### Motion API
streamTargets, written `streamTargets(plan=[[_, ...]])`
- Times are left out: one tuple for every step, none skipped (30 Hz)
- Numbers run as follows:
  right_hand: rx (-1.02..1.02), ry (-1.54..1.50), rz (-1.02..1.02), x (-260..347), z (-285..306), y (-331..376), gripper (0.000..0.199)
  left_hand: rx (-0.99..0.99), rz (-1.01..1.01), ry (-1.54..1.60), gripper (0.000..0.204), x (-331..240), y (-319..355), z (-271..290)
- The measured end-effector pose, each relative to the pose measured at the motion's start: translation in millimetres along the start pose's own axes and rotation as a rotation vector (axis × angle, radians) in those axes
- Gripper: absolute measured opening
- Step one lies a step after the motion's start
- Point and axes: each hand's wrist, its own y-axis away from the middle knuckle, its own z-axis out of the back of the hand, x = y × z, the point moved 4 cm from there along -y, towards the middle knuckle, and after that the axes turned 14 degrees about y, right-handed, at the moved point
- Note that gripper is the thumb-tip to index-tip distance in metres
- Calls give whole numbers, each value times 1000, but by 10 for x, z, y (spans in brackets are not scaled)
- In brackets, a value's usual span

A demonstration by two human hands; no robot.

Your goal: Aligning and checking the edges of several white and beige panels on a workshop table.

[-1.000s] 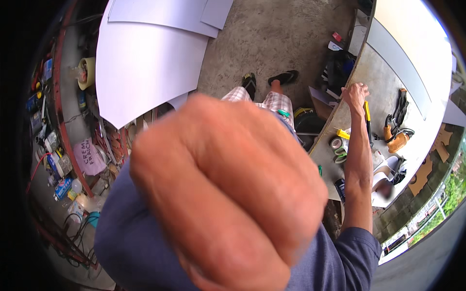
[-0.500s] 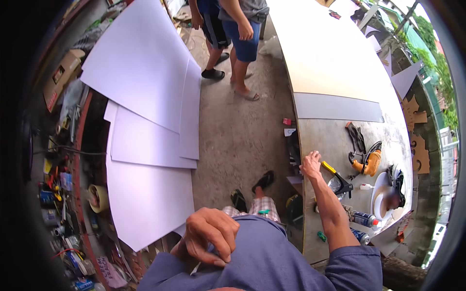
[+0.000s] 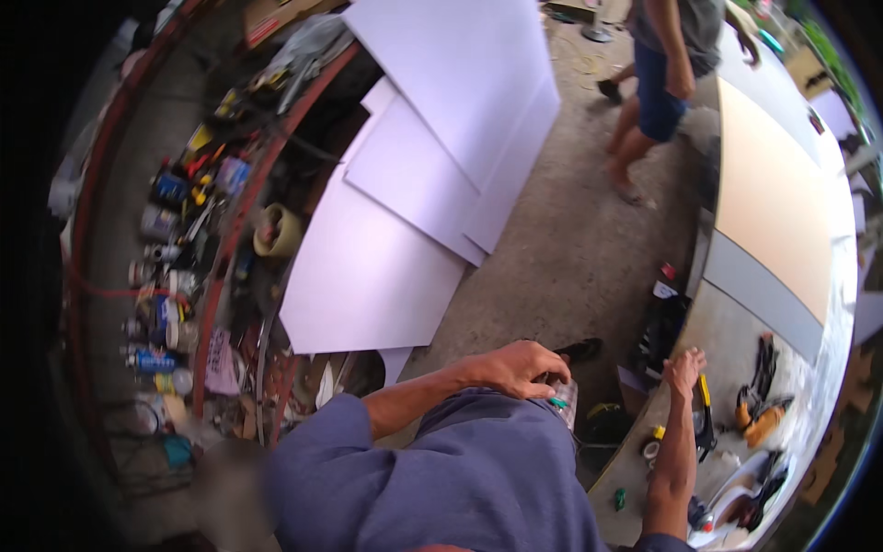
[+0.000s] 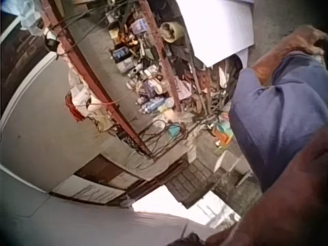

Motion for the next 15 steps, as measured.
streamTargets(plan=[[34, 64, 47, 13, -14, -21, 46, -54, 33, -23, 32, 103, 61, 34], [28, 66, -15, 3, -19, -37, 45, -44, 56, -90, 32, 196, 89, 21], [-20, 26, 37, 35, 13, -57, 45, -28, 16, -133, 32, 251, 129, 14], [42, 51, 76, 49, -5, -50, 44, -36, -6, -163, 32, 304, 156, 14], [87, 119, 78, 23, 8, -26, 44, 18, 46, -193, 32, 376, 190, -5], [84, 176, 50, 39, 13, -27, 45, -10, 48, -205, 32, 411, 213, 17], [99, 190, 74, 31, 37, -22, 51, -42, 10, -206, 32, 416, 205, 56], [19, 220, 32, 41, 73, 14, 57, -42, 73, -212, 31, 432, 215, 75], [13, 189, 17, 39, 99, 25, 59, -42, 138, -177, 30, 420, 201, 127], [13, 156, 22, 48, 122, 40, 57, -102, 78, -198, 30, 324, 175, 203], [45, 88, 2, 42, 137, 45, 59, -134, 115, -172, 30, 232, 159, 283], [21, -3, -77, 23, 165, 72, 64, -242, -1, -176, 29, 43, 130, 399], [26, -18, -100, 27, 187, 79, 66, -321, -19, -160, 28, -145, 129, 524], [19, -32, -104, 31, 212, 96, 67, -415, -27, -179, 29, -365, 134, 672], [24, -30, -112, 36, 235, 105, 69, -507, -173, -264, 29, -671, 147, 814]])
